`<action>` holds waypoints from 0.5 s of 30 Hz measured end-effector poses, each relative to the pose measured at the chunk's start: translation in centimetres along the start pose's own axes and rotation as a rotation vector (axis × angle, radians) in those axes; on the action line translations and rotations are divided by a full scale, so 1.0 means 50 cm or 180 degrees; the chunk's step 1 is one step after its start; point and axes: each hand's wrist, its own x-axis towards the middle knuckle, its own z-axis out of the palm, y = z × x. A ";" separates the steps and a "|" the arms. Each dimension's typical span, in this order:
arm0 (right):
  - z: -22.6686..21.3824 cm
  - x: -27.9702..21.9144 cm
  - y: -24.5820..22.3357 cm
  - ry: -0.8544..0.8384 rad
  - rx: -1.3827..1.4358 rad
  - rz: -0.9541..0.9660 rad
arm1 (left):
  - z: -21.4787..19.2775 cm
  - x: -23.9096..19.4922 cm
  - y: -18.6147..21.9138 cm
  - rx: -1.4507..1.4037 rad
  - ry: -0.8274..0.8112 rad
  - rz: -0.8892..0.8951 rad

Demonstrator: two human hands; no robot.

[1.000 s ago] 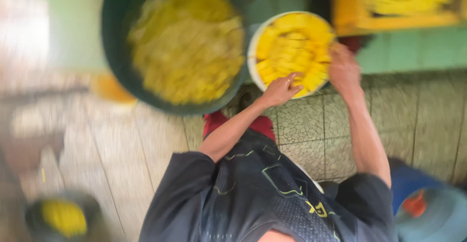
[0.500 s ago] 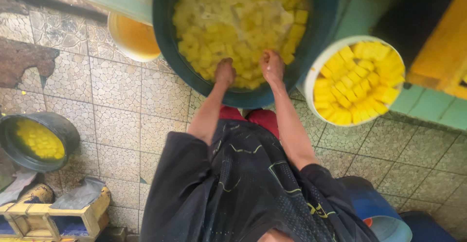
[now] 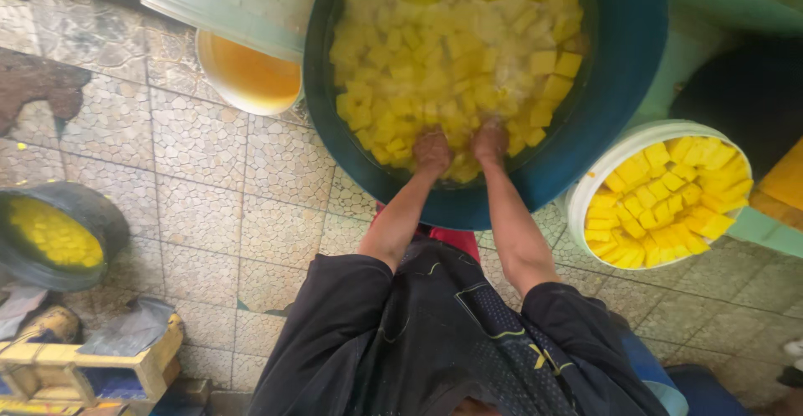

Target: The person repeatedly scoops yellow cubed fruit from a large green basin filled with water and transfers the cubes by hand into a white bucket. The process continues throughout the clip with no other tools used.

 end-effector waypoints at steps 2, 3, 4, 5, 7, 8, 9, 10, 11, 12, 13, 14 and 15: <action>-0.019 -0.001 0.018 -0.0118 0.0651 0.0264 | 0.000 0.000 0.008 0.0006 0.0334 0.0299; -0.028 0.001 0.027 0.0107 0.0955 0.0153 | -0.004 0.004 0.012 -0.0206 0.0430 0.0030; -0.033 0.000 0.033 0.0321 0.1266 0.0046 | -0.010 0.010 0.011 -0.0405 0.0515 -0.0242; -0.041 0.006 0.041 0.0334 0.1410 0.0022 | -0.017 0.019 0.014 -0.0603 0.0598 -0.0515; -0.041 -0.004 0.064 0.0312 0.1694 0.0027 | -0.029 0.028 0.004 -0.1272 -0.0168 -0.1151; -0.038 -0.008 0.072 0.0331 0.1931 -0.0027 | -0.037 0.030 -0.004 -0.1583 -0.0565 -0.1462; -0.034 -0.014 0.080 0.0352 0.2168 -0.0080 | -0.042 0.028 -0.007 -0.1881 -0.0439 -0.1490; -0.032 -0.020 0.090 0.0380 0.2402 -0.0124 | -0.043 0.023 -0.005 -0.2177 -0.0319 -0.1513; -0.032 -0.028 0.098 0.0321 0.2470 0.0017 | -0.044 0.015 0.000 -0.2471 -0.0198 -0.1539; -0.033 -0.019 0.093 0.0276 0.2555 0.0110 | -0.052 0.020 0.006 -0.2595 -0.0002 -0.1504; -0.034 -0.012 0.088 0.0231 0.2640 0.0204 | -0.059 0.021 0.010 -0.2716 0.0193 -0.1467; -0.033 -0.011 0.085 0.0246 0.2751 0.0130 | -0.061 0.018 0.014 -0.2839 0.0381 -0.1441; -0.035 -0.013 0.080 0.0261 0.2862 0.0056 | -0.061 0.015 0.014 -0.3097 0.0272 -0.1444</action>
